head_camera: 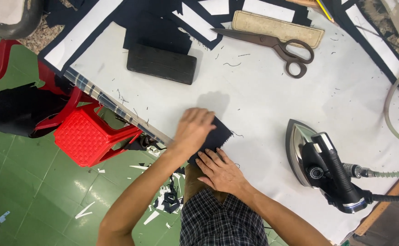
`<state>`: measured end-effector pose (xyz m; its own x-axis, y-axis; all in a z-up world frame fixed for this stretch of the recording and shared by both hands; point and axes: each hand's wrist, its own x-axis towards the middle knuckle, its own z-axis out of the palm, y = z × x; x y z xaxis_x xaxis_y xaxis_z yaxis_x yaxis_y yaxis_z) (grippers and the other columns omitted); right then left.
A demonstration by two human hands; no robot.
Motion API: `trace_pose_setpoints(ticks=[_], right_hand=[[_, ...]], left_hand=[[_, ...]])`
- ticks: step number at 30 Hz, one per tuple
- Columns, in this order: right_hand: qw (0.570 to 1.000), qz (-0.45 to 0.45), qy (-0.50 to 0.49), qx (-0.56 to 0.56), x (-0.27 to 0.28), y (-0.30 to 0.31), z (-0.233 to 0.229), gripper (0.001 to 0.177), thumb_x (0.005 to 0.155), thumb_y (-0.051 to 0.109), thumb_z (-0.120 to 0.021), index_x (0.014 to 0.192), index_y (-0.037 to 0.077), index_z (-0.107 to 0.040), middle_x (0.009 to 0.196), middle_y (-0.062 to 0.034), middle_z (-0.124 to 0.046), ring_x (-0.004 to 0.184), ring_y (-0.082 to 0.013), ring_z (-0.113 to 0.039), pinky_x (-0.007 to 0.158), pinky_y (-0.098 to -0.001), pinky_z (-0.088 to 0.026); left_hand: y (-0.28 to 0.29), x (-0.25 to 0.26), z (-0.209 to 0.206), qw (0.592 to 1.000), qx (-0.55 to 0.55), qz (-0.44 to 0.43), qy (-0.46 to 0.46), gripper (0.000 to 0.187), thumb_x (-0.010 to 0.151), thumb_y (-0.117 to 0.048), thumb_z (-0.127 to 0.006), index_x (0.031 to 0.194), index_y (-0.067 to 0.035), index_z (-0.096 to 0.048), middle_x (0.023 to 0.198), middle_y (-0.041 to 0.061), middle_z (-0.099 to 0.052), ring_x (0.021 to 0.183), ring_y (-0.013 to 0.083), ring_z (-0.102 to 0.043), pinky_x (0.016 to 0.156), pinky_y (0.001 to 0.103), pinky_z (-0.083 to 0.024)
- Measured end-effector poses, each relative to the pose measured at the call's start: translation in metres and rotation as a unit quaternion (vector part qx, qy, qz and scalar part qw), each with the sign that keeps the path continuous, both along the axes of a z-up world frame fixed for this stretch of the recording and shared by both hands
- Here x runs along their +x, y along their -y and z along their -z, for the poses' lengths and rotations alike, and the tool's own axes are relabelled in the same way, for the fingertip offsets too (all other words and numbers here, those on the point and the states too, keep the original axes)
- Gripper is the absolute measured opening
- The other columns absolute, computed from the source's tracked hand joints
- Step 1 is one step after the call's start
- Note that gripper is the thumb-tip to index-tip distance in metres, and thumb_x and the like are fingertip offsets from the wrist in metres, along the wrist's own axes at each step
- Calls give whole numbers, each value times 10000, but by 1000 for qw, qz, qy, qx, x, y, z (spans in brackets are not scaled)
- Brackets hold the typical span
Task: The person irons a long strip of black fabric on a white work table using a steam iron. They repeatedly smooth the fabric with their hands and press it with the iron, occasionally folding the strip and moving other fabric pieces aside.
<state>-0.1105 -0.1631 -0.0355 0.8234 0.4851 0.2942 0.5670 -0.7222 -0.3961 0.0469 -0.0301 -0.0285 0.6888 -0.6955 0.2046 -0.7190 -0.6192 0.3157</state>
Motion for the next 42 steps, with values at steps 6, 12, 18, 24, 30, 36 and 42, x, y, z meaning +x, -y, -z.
trace_pose_setpoints(ticks=[6, 12, 18, 24, 30, 36, 42], right_hand=[[1000, 1, -3, -2, 1, 0, -3, 569, 1011, 511, -496, 1426, 123, -533, 1476, -119, -504, 1371, -315, -448, 1125, -527, -324], [999, -1, 3, 46, -2, 2, -5, 456, 990, 423, -595, 1305, 94, -604, 1384, -116, -566, 1319, -307, -511, 1073, -499, -418], [845, 250, -335, 334, 20, 28, -79, 1116, 654, 265, -951, 1447, -40, -228, 1466, -276, -367, 1403, -508, -367, 1183, -621, -311], [906, -2, -307, 291, 39, 8, -76, 467, 803, 149, -829, 1212, 94, -610, 980, -67, -765, 1049, -297, -720, 1035, -531, -478], [855, -54, -455, 241, 64, 41, -94, 77, 893, 26, -710, 920, 97, -726, 845, -14, -754, 758, -129, -723, 718, -195, -631], [856, -13, -495, 150, 130, 98, -145, 253, 892, 189, -716, 1136, 159, -659, 1106, -24, -787, 966, -190, -786, 960, -354, -605], [889, 151, -427, 67, 144, 85, -54, 528, 859, 222, -742, 1345, 169, -542, 1187, -122, -737, 1089, -304, -701, 969, -423, -508]], left_hand=[[27, 13, -20, 980, 78, 152, -107, 520, 734, -220, -834, 1159, -18, -612, 1010, 116, -606, 980, 284, -579, 903, 439, -486], [41, 22, -14, 971, 135, 152, -129, 353, 602, -188, -918, 829, -61, -679, 770, 66, -522, 798, 260, -529, 834, 424, -400], [15, 20, -102, 946, 114, 112, -281, 131, 740, -259, -844, 739, -160, -756, 633, 29, -613, 657, 260, -580, 748, 388, -427], [-39, 31, -286, 949, -173, 19, -263, 100, 742, -77, -841, 752, -120, -752, 649, 81, -692, 637, 332, -700, 609, 406, -523], [-207, 1, -250, 848, -335, -342, -228, 151, 918, 68, -737, 1023, -16, -668, 900, 53, -642, 823, 114, -575, 779, 201, -505], [-255, -70, -123, 674, -309, -583, -333, 104, 970, -107, -728, 919, -68, -647, 828, 63, -675, 610, 208, -624, 575, 303, -540], [-235, -184, 3, 546, -401, -621, -394, 160, 914, -66, -746, 851, -42, -601, 851, 142, -688, 724, 251, -681, 542, 334, -637]])
